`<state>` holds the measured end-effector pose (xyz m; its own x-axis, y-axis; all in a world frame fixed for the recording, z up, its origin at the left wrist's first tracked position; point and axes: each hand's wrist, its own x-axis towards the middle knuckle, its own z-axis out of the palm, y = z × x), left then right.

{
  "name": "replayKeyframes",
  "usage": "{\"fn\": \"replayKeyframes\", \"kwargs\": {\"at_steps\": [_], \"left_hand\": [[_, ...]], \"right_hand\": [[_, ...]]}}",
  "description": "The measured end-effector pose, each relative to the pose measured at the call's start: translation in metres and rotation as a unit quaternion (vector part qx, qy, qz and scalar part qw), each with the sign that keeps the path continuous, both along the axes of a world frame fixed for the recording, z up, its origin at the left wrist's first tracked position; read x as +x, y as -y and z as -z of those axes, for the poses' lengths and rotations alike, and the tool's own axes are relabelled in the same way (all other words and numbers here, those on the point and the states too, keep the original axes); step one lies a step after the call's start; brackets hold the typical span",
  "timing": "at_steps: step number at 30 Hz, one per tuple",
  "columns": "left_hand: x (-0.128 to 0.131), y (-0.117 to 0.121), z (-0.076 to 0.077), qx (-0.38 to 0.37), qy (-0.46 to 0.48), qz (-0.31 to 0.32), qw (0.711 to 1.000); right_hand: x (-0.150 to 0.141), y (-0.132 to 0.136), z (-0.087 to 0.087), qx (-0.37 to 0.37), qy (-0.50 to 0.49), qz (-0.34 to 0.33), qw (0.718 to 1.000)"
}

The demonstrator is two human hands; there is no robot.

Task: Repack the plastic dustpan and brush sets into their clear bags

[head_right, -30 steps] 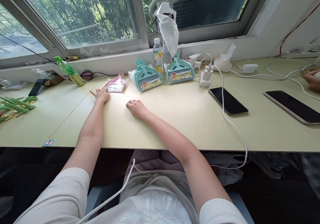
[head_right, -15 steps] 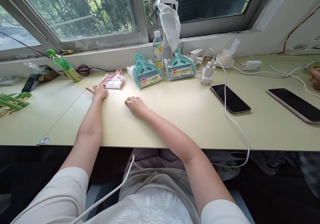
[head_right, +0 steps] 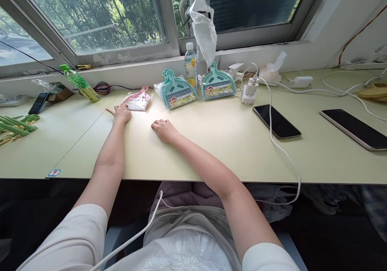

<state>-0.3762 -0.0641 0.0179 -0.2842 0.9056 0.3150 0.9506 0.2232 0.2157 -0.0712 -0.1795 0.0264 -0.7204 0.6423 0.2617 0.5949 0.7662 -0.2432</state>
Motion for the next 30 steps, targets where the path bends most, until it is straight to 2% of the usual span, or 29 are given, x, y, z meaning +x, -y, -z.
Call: {"fn": "replayKeyframes", "kwargs": {"at_steps": [3,12,15,19,30], "left_hand": [[0.005,0.004,-0.001,0.016,0.01,-0.048,0.999],[0.021,0.016,-0.011,0.114,-0.006,-0.008,0.993],[0.022,0.014,-0.012,0.099,-0.025,0.032,0.994],[0.018,0.007,-0.008,0.042,-0.03,0.07,0.996],[0.013,0.005,-0.004,0.006,0.009,0.077,0.997]], "right_hand": [[0.0,0.0,0.001,0.003,-0.002,-0.001,1.0],[0.0,0.001,0.001,-0.001,-0.002,0.001,1.0],[0.0,0.001,0.001,0.0,-0.001,0.003,1.0],[0.0,0.001,0.001,0.004,-0.001,0.002,1.0],[0.0,0.002,-0.001,-0.002,0.003,0.003,1.0]]}}
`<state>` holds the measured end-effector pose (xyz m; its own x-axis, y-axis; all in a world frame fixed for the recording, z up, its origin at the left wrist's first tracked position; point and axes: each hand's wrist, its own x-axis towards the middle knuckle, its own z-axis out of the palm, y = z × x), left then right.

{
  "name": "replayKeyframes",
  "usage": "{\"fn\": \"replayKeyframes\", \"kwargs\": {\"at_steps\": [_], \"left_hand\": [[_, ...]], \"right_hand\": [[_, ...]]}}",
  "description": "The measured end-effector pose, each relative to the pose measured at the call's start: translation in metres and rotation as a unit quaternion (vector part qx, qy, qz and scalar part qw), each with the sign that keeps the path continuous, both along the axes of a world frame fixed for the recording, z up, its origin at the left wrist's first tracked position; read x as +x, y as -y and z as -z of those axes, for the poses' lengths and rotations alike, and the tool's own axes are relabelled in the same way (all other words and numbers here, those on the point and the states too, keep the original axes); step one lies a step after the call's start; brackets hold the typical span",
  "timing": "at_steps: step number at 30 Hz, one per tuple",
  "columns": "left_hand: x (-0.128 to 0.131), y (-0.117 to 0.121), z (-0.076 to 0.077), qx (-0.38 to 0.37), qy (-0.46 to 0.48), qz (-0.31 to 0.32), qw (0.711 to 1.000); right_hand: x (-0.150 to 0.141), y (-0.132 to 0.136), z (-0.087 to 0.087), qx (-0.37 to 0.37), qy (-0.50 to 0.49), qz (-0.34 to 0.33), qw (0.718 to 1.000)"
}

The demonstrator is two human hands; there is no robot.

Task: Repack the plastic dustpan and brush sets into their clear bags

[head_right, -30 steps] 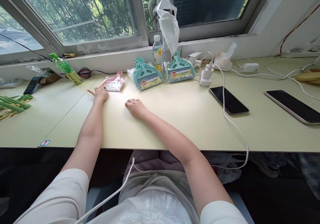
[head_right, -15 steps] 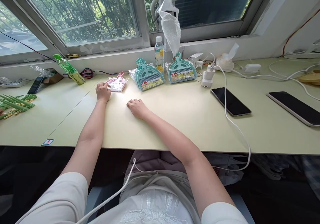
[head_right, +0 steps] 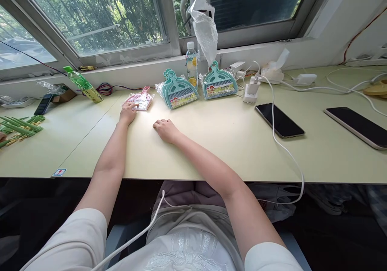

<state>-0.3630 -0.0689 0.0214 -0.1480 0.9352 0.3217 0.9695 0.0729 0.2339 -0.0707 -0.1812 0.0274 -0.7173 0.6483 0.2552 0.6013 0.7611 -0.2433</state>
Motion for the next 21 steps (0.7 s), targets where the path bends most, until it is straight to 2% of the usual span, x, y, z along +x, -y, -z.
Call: {"fn": "replayKeyframes", "kwargs": {"at_steps": [5,21], "left_hand": [[-0.0008,-0.0006,0.0011,-0.012,0.003,0.001,1.0],[0.004,0.0035,-0.0033,0.041,-0.026,0.002,0.999]], "right_hand": [[-0.0002,-0.0004,0.0008,0.001,0.001,0.0,1.0],[-0.0009,-0.0017,0.0028,0.005,-0.002,0.001,1.0]]}}
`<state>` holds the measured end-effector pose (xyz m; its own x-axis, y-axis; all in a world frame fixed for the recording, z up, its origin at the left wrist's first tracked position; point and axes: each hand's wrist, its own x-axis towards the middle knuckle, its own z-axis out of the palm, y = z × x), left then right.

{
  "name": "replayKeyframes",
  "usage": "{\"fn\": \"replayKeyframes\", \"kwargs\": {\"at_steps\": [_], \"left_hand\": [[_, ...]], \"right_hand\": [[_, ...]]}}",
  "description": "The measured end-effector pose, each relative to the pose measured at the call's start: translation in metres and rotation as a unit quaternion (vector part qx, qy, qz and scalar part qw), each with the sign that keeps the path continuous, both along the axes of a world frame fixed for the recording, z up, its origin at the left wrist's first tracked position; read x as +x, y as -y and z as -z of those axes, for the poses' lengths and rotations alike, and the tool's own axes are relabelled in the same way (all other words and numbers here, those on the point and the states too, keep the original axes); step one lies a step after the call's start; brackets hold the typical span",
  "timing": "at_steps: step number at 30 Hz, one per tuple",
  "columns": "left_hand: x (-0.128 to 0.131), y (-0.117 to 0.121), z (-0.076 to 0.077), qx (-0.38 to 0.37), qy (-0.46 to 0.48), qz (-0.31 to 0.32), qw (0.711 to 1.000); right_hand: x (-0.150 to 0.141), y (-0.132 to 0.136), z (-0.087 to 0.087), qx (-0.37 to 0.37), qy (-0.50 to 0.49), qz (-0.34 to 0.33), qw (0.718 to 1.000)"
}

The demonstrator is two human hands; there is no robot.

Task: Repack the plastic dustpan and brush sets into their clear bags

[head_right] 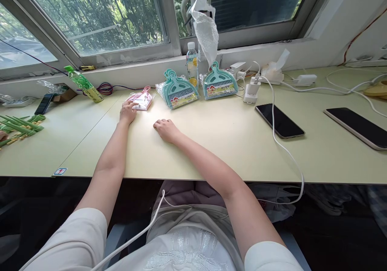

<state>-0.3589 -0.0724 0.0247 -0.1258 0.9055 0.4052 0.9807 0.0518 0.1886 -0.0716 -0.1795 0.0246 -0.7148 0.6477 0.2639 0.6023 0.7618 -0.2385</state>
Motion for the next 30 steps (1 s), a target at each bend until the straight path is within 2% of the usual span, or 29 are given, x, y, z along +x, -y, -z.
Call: {"fn": "replayKeyframes", "kwargs": {"at_steps": [11,21,30], "left_hand": [[0.0,-0.001,0.001,-0.051,0.023,0.011,0.998],[-0.005,-0.007,0.007,-0.074,0.08,-0.077,0.991],[-0.009,-0.005,0.007,-0.087,0.11,-0.083,0.987]], "right_hand": [[0.0,0.0,0.0,0.006,-0.002,-0.002,1.0],[0.0,0.0,0.0,-0.003,-0.003,-0.001,1.0],[0.001,0.0,-0.001,-0.003,-0.001,-0.001,1.0]]}}
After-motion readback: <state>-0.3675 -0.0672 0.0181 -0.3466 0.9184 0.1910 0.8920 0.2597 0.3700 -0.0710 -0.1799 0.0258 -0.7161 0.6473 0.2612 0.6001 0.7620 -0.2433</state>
